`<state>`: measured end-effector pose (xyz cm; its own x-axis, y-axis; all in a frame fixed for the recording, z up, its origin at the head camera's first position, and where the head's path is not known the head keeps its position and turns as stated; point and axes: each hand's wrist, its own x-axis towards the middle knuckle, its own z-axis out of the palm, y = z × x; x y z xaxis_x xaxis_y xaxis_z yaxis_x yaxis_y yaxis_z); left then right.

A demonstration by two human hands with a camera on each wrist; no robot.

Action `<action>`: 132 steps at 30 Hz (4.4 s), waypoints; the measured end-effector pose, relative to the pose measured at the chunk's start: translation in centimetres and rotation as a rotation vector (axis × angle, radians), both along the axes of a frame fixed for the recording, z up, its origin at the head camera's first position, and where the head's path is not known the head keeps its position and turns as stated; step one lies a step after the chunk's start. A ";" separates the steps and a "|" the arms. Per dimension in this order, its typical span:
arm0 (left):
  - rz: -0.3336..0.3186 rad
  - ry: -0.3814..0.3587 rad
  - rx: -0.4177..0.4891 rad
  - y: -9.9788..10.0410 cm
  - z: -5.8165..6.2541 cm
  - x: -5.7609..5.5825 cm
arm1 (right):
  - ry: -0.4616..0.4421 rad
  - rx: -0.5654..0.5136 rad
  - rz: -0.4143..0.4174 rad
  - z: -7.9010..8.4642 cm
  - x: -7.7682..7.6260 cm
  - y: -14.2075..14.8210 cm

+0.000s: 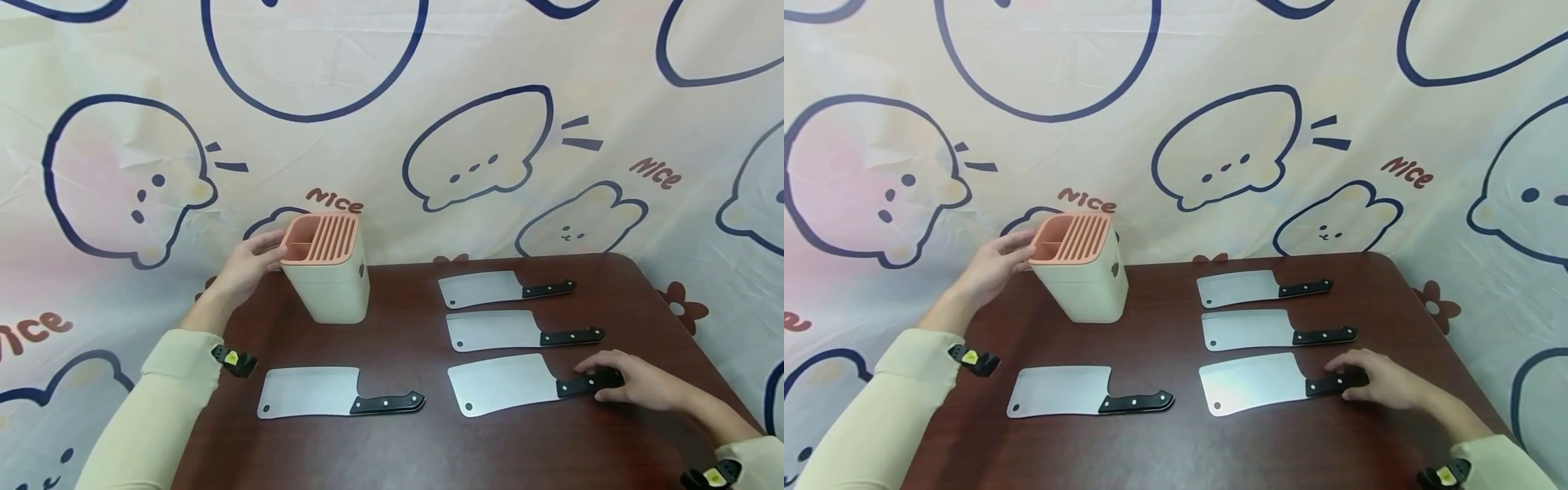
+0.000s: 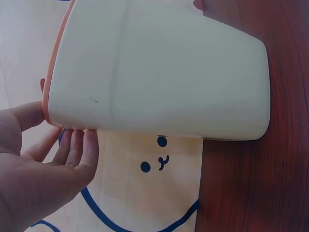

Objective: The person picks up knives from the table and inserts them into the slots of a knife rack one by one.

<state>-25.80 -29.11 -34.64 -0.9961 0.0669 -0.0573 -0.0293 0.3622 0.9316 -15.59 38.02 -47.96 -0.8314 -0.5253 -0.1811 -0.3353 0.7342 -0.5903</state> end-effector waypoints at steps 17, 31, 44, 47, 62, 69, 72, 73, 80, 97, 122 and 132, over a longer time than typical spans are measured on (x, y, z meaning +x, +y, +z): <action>0.015 -0.003 0.026 0.0 -0.2 -0.1 | 0.117 0.163 0.023 -0.3 -0.4 -0.1; -0.016 -0.026 0.052 -0.1 -0.2 -0.1 | 0.192 -0.105 0.048 2.4 0.0 1.6; -0.020 -0.031 0.052 -0.3 -0.2 -0.3 | 0.183 -0.372 -0.093 7.4 0.7 0.5; -0.022 -0.027 0.050 -0.3 -0.2 -0.3 | 0.179 -0.457 -0.078 7.9 0.6 0.0; -0.015 -0.025 0.044 -0.2 -0.2 0.0 | 0.027 -0.873 0.070 10.4 0.5 -3.3; -0.021 -0.022 0.032 -0.2 -0.1 -0.2 | 0.066 -0.899 0.074 12.0 0.7 -4.6; -0.022 -0.025 0.033 -0.3 -0.1 -0.3 | 0.090 -0.890 0.062 13.0 0.7 -5.2; -0.022 -0.026 0.035 -0.3 -0.1 -0.2 | 0.098 -0.891 0.055 13.4 0.6 -5.4; -0.021 -0.030 0.029 -0.2 0.0 -0.2 | 0.154 -0.848 -0.051 15.6 0.2 -6.4; -0.019 -0.035 0.004 -0.1 0.3 -0.2 | 0.329 -0.483 -0.304 19.3 -1.6 -8.7; -0.026 0.217 -0.147 5.2 6.7 0.6 | 0.342 -0.414 -0.261 23.5 -4.3 -14.4; -0.244 0.302 -0.095 10.6 8.3 1.4 | 0.371 -0.368 -0.297 25.2 -4.7 -16.8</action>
<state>-24.38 -18.53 -26.35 -0.9248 0.3117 0.2182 0.3379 0.4094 0.8474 -20.31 21.24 -22.79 -0.9251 -0.2344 0.2988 -0.3795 0.5977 -0.7062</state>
